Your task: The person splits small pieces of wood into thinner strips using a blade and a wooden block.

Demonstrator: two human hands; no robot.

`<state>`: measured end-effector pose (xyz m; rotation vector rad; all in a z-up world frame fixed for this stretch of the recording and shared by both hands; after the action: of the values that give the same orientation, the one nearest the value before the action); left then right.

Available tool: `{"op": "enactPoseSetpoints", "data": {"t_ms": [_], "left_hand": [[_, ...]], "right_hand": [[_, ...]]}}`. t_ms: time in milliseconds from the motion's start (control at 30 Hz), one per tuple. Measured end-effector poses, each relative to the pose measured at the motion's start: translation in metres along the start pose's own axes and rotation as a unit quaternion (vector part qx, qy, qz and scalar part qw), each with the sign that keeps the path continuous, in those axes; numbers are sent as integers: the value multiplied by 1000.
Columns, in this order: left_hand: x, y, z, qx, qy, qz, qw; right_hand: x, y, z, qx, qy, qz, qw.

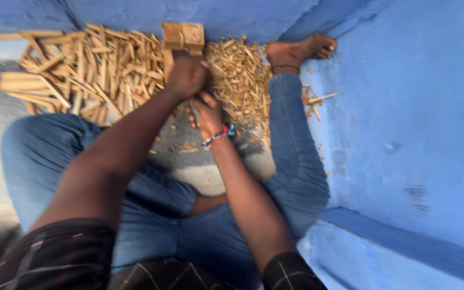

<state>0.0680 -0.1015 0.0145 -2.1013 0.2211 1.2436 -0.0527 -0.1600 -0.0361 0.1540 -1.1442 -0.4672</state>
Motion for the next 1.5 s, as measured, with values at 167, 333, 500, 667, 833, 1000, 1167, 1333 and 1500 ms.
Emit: {"op": "enactPoseSetpoints", "data": {"t_ms": [167,333,500,667,833,1000,1167,1333,1500], "left_hand": [[-17,-61,61,-190,33,-74,979],[-9,-73,60,-89,-56,-149,983],[-1,-39,21,-6,-85,-248,965],[19,-13,12,16,-130,-261,956],[12,-28,64,1,-126,-174,977],[-33,-71,97,-89,-78,-50,992],[-96,-90,101,-109,18,0,994],[-122,-101,117,-94,19,27,995],[-121,-93,125,-82,46,-8,996]], "right_hand": [[31,-1,30,-39,-48,-2,998],[69,6,61,-70,-172,-18,982],[64,-18,63,-128,-148,-34,980],[33,-37,46,-160,-112,-59,979],[14,-36,27,-140,-112,-5,984],[-3,-7,20,-89,-95,117,984],[-15,9,31,-51,-71,264,961],[1,14,49,-54,-244,461,851],[12,8,59,-100,-325,448,827]]}}
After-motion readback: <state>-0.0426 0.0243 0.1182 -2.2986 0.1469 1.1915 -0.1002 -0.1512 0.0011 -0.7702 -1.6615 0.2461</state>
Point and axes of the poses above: each hand's wrist, its own z-axis away from the middle knuckle, its own y-axis out of the palm, x = y × z, the point moved 6 cm from there along -z, towards the middle knuckle, and after that the axes turned 7 degrees about x, right-handed, at the moved point
